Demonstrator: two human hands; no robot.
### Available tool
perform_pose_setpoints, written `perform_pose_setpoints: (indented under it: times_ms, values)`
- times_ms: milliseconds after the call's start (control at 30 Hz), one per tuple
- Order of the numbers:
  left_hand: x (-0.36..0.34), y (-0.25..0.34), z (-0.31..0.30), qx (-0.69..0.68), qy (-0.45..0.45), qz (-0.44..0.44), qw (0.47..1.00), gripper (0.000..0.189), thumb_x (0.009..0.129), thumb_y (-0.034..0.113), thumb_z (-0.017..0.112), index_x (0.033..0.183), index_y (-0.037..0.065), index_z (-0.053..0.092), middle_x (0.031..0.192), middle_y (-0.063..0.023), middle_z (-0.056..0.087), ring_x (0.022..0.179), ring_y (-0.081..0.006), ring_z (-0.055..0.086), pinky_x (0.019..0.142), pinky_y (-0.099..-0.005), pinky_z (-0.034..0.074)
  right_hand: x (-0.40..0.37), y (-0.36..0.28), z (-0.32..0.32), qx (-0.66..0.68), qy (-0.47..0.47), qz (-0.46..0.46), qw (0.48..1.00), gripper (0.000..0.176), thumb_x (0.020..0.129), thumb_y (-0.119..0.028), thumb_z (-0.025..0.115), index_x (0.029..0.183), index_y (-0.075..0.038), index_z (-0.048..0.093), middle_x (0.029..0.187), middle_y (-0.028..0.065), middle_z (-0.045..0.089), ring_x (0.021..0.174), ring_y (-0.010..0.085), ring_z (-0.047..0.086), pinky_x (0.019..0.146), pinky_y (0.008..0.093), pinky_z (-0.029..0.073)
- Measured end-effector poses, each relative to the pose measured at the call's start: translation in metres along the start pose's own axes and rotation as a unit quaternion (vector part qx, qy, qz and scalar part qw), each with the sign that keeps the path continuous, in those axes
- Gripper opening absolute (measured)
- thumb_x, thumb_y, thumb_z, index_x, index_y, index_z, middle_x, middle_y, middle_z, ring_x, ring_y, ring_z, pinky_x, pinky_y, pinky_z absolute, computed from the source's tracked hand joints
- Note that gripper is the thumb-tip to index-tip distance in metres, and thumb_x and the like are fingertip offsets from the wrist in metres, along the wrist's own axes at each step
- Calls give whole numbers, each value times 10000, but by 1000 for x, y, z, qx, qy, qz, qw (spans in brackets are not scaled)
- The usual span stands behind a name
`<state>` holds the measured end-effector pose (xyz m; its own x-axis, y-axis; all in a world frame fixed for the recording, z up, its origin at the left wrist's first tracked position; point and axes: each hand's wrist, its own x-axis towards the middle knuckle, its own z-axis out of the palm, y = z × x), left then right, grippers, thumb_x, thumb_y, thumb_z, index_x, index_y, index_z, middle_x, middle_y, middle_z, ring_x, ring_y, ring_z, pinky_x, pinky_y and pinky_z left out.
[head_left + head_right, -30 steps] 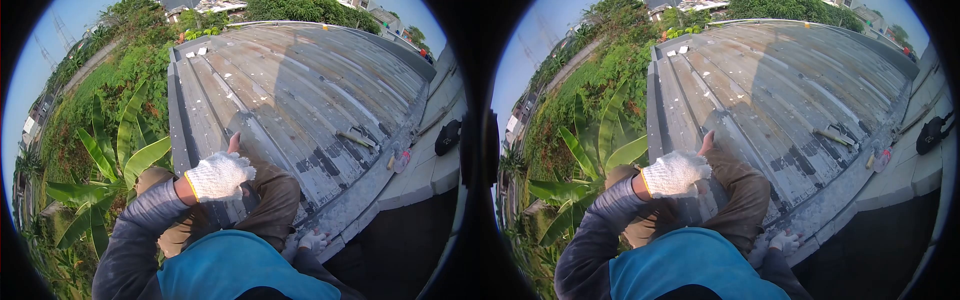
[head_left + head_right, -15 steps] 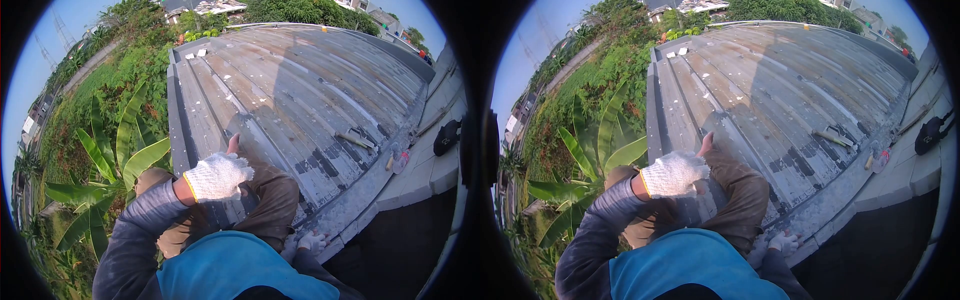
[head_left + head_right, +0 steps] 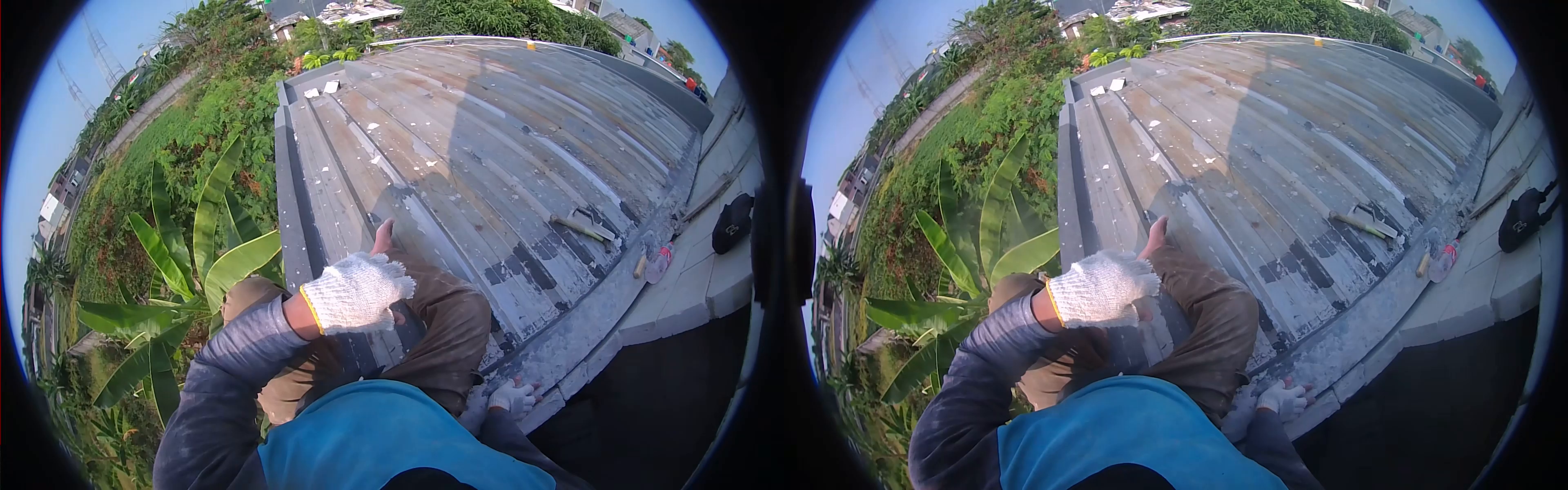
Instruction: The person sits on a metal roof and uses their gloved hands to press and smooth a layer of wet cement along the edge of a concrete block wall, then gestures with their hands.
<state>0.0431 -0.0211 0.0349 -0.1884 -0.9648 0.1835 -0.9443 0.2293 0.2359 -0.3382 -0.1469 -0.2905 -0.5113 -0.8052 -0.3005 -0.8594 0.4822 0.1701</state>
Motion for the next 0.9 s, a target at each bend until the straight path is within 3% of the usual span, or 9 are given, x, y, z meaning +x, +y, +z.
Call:
perform_pose_setpoints:
  times_ms: [67,600,667,733,800,900]
  values:
    - [-1,-2,1,-4,-9,3,1000,352,699,227,812,944,37,645,962,-194,645,769,-378,681,732,-465,571,2,2,16,41,99,0,994,749,1012,-640,427,1599,-184,336,1522,238,421,1277,404,533,1039,525,450]
    - [-6,1,-3,6,-34,-9,999,403,737,288,828,981,28,639,908,-154,635,892,-373,673,763,-484,570,-4,3,5,68,78,-10,995,736,1009,-630,443,1608,-219,326,1582,247,368,1315,399,531,1061,519,438]
    - [-8,0,0,2,-23,-9,1000,400,735,286,829,977,31,638,903,-155,633,896,-376,670,765,-482,570,-10,1,0,61,100,-9,993,754,998,-579,505,1596,-155,329,1460,228,486,1234,394,585,989,526,488]
    - [-9,0,1,-2,-10,-7,1000,396,733,285,830,973,34,637,898,-157,630,899,-378,667,766,-480,570,-4,2,9,54,110,-10,992,759,1000,-583,498,1598,-150,322,1478,230,471,1239,394,582,993,528,485]
    - [-9,0,0,32,-52,-28,998,361,834,407,756,1014,97,711,946,-99,682,974,-333,692,1196,-742,89,2,2,20,48,119,-11,992,765,1002,-586,491,1601,-144,315,1496,231,455,1243,394,578,997,529,481]
    - [-8,2,-2,37,-62,-41,997,365,824,421,760,1019,115,717,947,-96,684,976,-329,692,1186,-747,122,6,4,25,41,141,-13,989,767,1006,-596,477,1603,-142,313,1540,236,410,1265,392,562,1017,530,465]
